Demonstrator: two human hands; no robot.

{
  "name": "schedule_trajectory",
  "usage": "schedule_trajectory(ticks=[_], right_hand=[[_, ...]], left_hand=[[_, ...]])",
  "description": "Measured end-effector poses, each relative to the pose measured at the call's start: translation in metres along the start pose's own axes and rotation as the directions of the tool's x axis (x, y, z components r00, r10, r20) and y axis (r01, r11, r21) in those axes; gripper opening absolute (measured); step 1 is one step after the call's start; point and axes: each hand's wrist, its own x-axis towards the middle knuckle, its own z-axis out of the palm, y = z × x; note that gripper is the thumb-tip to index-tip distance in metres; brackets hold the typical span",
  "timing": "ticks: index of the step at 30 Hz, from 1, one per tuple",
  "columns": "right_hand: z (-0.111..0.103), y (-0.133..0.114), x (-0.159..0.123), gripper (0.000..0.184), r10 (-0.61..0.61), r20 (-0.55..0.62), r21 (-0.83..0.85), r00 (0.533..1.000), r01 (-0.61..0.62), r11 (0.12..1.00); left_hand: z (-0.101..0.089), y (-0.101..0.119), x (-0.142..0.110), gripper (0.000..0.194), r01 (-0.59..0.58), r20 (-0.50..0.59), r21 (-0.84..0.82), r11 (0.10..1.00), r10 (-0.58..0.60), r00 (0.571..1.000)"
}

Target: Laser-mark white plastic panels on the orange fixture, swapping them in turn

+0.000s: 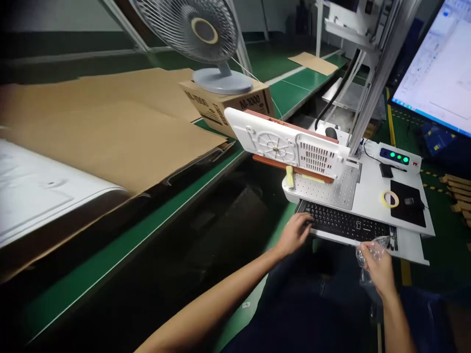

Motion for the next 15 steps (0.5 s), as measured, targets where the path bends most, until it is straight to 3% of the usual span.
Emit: schedule_trajectory(ticks=[3, 7, 11, 15], right_hand=[[0.001, 0.028, -0.024, 0.073, 0.074, -0.041, 0.018, 0.996, -0.073, 0.997], [0.004, 0.047, -0.047, 0.074, 0.086, 0.050, -0.020, 0.995, -0.085, 0.996], [-0.002, 0.052, -0.059, 0.069, 0.024, 0.128, -0.081, 0.991, -0.014, 0.997], [-0.012, 0.058, -0.060, 0.066, 0.001, 0.140, -0.082, 0.990, 0.011, 0.997]], left_hand=[[0.051, 0.032, -0.005, 0.029, -0.121, 0.221, 0.001, 0.993, 0.117, 0.968], [0.103, 0.063, 0.010, 0.042, -0.252, 0.424, 0.092, 0.963, 0.191, 0.885], [0.142, 0.088, 0.036, 0.057, -0.347, 0.519, 0.127, 0.929, 0.236, 0.822], [0.165, 0.105, 0.056, 0.078, -0.338, 0.615, 0.167, 0.926, 0.170, 0.770]])
